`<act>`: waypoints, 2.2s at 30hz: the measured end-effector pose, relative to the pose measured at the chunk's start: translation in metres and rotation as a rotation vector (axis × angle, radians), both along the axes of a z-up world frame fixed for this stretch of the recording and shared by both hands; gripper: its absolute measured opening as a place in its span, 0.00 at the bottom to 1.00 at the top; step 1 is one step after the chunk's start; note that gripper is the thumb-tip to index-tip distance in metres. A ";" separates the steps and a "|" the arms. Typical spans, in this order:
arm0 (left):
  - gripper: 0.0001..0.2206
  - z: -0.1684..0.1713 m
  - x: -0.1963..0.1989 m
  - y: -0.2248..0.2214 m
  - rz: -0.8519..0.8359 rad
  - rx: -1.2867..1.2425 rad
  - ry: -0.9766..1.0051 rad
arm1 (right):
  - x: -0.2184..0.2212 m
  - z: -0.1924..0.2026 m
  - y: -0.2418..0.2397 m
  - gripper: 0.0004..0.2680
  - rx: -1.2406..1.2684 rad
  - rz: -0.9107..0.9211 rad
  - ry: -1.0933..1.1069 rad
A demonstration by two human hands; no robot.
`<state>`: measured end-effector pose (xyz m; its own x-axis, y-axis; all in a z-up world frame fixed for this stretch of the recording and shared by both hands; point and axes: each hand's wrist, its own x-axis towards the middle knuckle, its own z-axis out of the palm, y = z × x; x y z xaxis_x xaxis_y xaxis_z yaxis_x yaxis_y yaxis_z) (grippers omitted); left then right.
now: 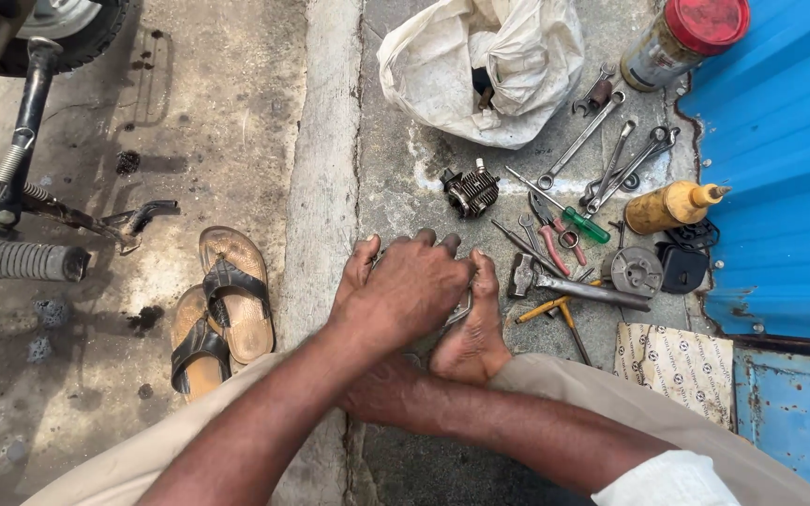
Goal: Disassembling and inspecting motorcycle engine components using manual tools.
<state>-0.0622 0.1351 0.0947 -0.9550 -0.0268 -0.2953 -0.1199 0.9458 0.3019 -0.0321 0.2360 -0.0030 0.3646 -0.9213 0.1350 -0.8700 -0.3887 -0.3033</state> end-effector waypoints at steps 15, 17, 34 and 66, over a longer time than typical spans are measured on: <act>0.07 -0.119 -0.013 -0.044 -0.010 0.281 -0.002 | -0.091 0.021 0.166 0.17 0.007 -0.479 -0.391; 0.07 -0.094 -0.010 -0.043 0.019 0.251 -0.062 | -0.077 0.009 0.166 0.16 0.097 -0.628 -0.566; 0.07 -0.162 0.011 0.001 0.417 0.157 0.374 | -0.261 -0.034 0.058 0.12 0.364 -1.097 -0.446; 0.09 -0.100 -0.017 -0.043 0.005 0.218 -0.216 | -0.079 -0.033 0.161 0.13 -0.001 -0.110 0.042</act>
